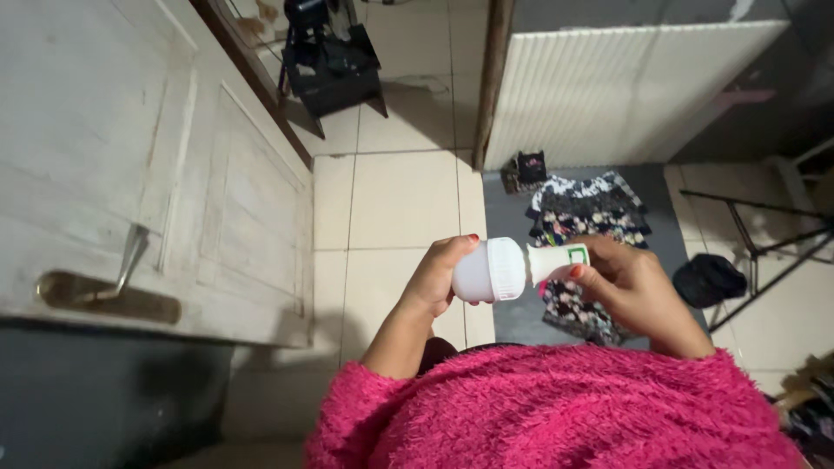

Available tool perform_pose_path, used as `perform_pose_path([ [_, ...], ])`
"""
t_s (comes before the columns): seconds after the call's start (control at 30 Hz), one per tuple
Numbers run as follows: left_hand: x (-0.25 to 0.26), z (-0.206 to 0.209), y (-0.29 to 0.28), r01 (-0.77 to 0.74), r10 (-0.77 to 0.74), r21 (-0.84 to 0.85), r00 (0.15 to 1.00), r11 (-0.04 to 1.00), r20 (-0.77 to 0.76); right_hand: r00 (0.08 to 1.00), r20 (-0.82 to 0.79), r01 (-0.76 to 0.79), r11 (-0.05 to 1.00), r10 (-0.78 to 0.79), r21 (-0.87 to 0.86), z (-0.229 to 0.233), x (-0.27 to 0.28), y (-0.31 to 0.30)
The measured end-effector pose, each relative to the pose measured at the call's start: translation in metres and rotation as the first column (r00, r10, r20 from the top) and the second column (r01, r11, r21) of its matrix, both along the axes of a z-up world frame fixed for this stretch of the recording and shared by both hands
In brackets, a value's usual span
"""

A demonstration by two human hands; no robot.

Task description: The person picks up a light bulb and a socket adapter, then screws them together. They test the bulb by plugging it into a wall socket, then unplug it and walk away.

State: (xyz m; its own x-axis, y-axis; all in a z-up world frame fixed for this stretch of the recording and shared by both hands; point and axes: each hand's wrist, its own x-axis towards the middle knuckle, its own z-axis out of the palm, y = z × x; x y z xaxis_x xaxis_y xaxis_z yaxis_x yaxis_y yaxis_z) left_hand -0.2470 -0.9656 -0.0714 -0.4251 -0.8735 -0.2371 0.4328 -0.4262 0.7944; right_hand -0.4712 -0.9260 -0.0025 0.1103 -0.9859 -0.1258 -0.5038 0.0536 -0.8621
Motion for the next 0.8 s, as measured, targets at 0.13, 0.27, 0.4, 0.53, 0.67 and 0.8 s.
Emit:
perform_pose_path([
  [0.13, 0.019, 0.002, -0.063, -0.024, 0.037, -0.170, 0.997, 0.985, 0.071, 1.000, -0.005, 0.028, 1.000, -0.028, -0.011, 0.001, 0.019, -0.055],
  [0.27, 0.039, 0.018, -0.130, -0.004, 0.056, -0.355, 0.989, 0.935, 0.136, 0.994, 0.075, 0.081, 0.997, -0.080, -0.009, 0.009, 0.040, -0.113],
  [0.4, 0.056, 0.026, -0.184, 0.072, 0.048, -0.478, 0.971, 0.876, 0.233, 0.983, 0.082, 0.163, 0.986, -0.165, 0.030, 0.008, 0.058, -0.157],
  [0.53, 0.054, 0.025, -0.226, 0.114, 0.050, -0.497, 0.951, 0.860, 0.305, 0.959, 0.127, 0.238, 0.964, -0.252, 0.114, -0.001, 0.062, -0.190],
  [0.67, 0.048, 0.029, -0.258, 0.174, -0.006, -0.437, 0.933, 0.882, 0.359, 0.929, 0.208, 0.276, 0.948, -0.305, 0.157, -0.010, 0.059, -0.218],
  [0.8, 0.029, 0.036, -0.289, 0.186, 0.303, -0.829, 0.871, 0.527, 0.388, 0.787, 0.507, 0.373, 0.926, -0.351, 0.062, -0.030, 0.052, -0.255],
])
